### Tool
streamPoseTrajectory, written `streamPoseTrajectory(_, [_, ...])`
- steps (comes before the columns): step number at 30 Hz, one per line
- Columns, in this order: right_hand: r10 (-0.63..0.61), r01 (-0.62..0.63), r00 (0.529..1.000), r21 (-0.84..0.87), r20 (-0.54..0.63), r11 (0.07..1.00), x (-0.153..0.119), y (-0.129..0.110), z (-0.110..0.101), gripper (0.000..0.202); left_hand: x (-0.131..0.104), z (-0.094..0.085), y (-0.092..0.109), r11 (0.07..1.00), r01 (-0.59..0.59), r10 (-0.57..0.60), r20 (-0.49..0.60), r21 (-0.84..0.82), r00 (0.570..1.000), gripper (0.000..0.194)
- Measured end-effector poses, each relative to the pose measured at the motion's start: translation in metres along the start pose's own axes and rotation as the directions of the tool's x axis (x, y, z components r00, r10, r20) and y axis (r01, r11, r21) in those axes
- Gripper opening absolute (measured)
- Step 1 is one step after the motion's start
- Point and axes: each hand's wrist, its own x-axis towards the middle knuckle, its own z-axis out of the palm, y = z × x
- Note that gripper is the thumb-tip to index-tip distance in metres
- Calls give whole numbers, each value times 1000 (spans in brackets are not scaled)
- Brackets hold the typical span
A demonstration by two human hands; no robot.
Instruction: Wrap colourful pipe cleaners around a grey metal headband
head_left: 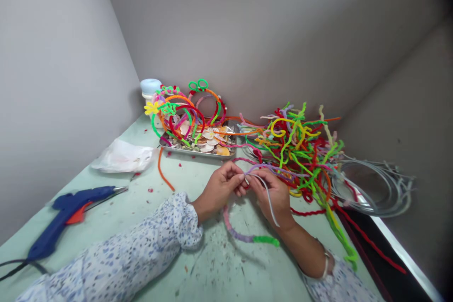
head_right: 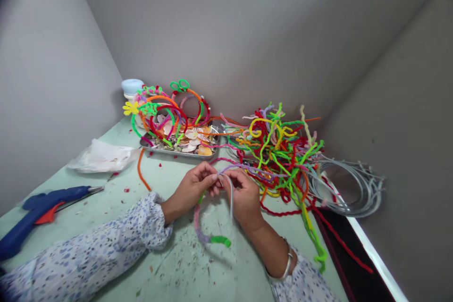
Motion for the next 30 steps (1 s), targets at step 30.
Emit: streamPoseTrajectory(30, [-226, 220, 974, -273, 7, 937, 1, -3, -5, 5, 2, -5, -1, 997, 16, -21, 61, 72, 998, 21])
